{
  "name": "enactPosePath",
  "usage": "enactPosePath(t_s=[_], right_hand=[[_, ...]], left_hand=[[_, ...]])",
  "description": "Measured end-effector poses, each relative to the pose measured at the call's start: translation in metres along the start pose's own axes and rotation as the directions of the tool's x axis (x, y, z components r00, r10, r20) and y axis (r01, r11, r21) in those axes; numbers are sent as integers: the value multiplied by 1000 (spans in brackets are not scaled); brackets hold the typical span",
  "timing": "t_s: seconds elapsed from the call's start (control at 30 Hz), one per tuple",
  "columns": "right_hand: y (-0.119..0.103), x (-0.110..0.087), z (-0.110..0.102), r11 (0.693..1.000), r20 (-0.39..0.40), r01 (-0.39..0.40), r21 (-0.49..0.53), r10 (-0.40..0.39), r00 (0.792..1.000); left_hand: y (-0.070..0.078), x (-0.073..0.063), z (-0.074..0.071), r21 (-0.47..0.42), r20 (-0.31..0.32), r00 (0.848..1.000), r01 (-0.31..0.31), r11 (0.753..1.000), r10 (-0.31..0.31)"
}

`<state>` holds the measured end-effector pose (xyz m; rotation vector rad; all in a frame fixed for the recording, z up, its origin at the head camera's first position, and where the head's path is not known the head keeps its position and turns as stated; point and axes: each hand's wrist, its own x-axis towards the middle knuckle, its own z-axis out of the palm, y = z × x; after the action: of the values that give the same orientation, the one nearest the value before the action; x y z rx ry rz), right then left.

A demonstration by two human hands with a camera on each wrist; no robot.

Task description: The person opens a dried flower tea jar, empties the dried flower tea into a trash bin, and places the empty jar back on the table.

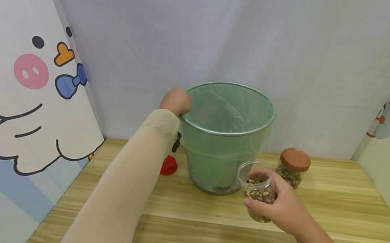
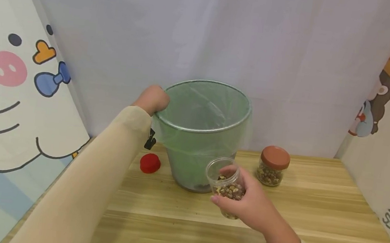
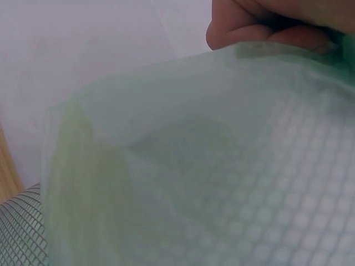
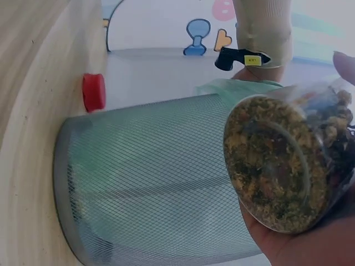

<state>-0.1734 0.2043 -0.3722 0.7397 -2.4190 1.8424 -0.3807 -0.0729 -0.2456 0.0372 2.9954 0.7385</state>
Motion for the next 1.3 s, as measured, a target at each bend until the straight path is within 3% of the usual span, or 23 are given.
enactPosePath(t_s=[0.17, 0.3, 0.4, 0.53, 0.73, 0.93, 1.13, 1.3], right_hand=[[1, 2, -10, 999, 3, 11, -49, -11, 1000], [2, 4, -17, 999, -9, 31, -17, -31, 999], [0, 6, -23, 1000, -20, 11, -20, -11, 1000], [-8, 11, -34, 992, -39, -51, -119, 47, 998], [-25, 23, -54, 949, -40, -89, -301, 80, 996], [-44, 35, -75, 918, -59, -169, -360, 158, 986], [-64, 48, -93, 853, -98, -185, -488, 158, 983], [-83, 61, -103, 830, -128, -181, -527, 132, 983]], left_hand=[[1, -2, -1, -18, -5, 1000, 12, 1000, -12], [1, -1, 0, -41, -9, 1000, 21, 999, -21], [1, 1, 2, -47, -8, 1000, 22, 999, -22], [1, 2, 3, -53, -3, 1000, 24, 998, -24], [0, 2, 2, 4, -4, 1000, 2, 1000, -2], [1, 4, 3, -9, 7, 1000, 6, 1000, -6], [0, 6, 3, 13, -5, 1000, -8, 1000, 8], [-1, 6, 2, 14, -6, 1000, -10, 1000, 10]])
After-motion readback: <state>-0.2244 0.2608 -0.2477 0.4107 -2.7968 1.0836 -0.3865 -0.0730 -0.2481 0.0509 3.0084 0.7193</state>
